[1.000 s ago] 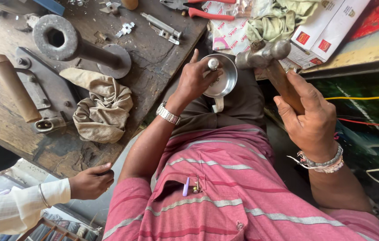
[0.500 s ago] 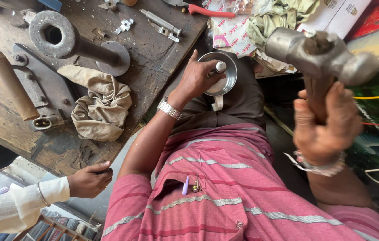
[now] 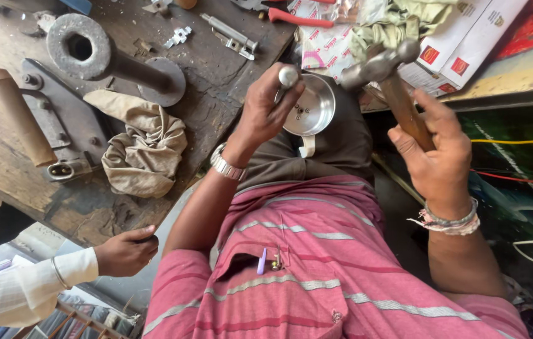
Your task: The person disassembles a small metal appliance container, removes internal components, and uses pliers and a hammer to adjust parts inside. They then reassemble the container and place it on the workbench.
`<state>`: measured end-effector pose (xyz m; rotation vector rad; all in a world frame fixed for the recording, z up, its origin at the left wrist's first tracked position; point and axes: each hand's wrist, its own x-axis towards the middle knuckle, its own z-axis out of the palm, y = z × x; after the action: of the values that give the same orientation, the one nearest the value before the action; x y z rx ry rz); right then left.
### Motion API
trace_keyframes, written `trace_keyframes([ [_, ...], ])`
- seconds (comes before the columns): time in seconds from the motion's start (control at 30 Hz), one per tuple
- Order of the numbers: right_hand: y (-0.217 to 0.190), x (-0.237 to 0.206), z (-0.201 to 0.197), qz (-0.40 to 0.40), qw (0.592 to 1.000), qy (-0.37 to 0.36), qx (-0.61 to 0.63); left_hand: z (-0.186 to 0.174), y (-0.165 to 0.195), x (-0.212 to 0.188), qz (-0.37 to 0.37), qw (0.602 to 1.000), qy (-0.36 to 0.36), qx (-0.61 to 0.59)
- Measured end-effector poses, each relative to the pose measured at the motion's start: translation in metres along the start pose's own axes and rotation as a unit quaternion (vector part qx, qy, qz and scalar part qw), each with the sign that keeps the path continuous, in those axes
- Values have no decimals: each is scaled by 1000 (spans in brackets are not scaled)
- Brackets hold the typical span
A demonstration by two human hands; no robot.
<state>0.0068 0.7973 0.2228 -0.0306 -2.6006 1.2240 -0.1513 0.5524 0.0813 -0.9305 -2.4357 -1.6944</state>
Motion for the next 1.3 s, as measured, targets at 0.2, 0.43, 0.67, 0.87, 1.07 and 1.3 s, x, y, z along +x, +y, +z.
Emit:
trace_keyframes([
  [0.2,26,25,8,203,943,0,263,-10,11,-35,53,962,-194,186],
  [0.43,71,84,50,278,922,-57,264,0,-2,-44,33,967,-190,165],
  [0.67,114,149,59,232,966,-76,90,-75,5,-46,-235,884,215,-343],
  [0.87,104,125,87,-197,843,117,-486,-100,-4,-49,-151,969,197,1],
  [1.07,95,75,152,-157,921,-119,-336,-90,-2,-48,-21,960,38,276],
  [1.3,91,78,159,-131,944,-118,-279,-118,29,-41,-30,972,22,232],
])
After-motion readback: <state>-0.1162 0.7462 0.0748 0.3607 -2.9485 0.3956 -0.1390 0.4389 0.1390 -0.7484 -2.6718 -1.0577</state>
